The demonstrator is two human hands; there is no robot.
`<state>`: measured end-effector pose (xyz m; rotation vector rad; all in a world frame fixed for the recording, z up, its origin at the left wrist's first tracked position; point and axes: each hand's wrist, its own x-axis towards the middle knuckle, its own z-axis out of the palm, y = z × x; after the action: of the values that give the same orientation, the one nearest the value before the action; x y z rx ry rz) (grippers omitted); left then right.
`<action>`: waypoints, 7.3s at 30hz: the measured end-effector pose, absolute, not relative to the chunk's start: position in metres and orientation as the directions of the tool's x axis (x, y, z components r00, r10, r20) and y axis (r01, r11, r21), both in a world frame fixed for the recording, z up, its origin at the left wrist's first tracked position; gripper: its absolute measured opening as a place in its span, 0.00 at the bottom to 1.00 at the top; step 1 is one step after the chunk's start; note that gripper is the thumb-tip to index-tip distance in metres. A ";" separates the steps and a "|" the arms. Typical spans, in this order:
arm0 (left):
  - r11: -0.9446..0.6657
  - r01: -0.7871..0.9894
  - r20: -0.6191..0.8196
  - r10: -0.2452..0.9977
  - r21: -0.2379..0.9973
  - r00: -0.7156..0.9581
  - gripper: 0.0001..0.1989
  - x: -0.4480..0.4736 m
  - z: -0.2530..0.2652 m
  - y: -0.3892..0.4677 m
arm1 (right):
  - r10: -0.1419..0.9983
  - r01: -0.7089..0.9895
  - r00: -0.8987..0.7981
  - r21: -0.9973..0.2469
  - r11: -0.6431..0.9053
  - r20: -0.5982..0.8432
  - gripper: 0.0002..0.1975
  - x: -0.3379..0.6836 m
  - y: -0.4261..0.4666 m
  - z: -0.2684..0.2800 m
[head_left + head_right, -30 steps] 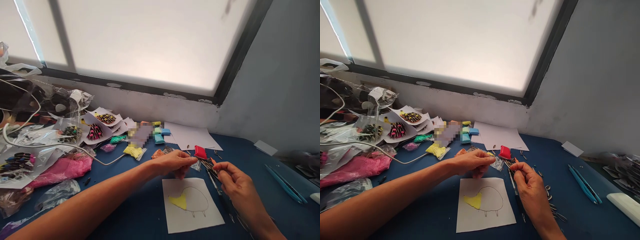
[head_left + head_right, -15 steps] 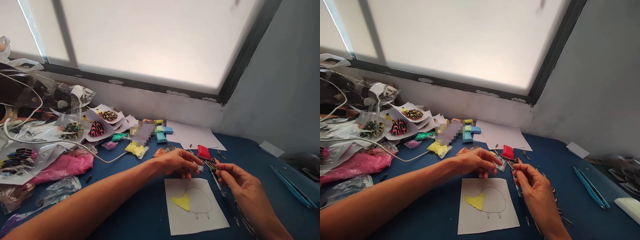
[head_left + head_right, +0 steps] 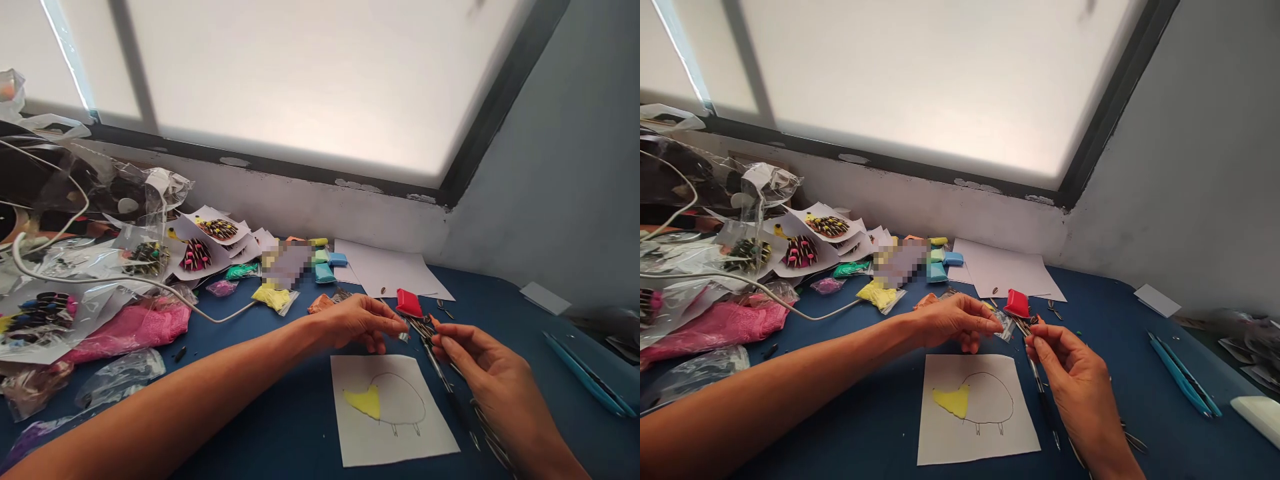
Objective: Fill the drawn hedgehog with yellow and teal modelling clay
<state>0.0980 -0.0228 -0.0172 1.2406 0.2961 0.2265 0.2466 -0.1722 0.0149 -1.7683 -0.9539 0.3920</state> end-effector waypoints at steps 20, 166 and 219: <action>0.345 0.019 -0.162 0.391 0.939 0.906 0.25 0.098 -0.010 -0.030 | 0.771 0.362 0.626 -0.919 -0.157 0.115 0.28 0.252 -0.171 0.004; -0.755 0.376 -0.343 0.212 0.537 0.915 0.10 0.086 0.014 -0.016 | 0.851 0.900 -0.303 -0.166 0.404 0.430 0.05 0.189 -0.178 -0.033; -0.772 0.402 -0.349 0.248 0.492 0.904 0.14 0.083 0.019 -0.018 | 0.830 0.923 -0.293 -0.085 0.375 0.474 0.10 0.187 -0.176 -0.036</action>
<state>0.0829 -0.0176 0.0185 2.4878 0.4656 -0.3554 0.1865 -0.1761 -0.0360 -1.5151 -2.1978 -0.2832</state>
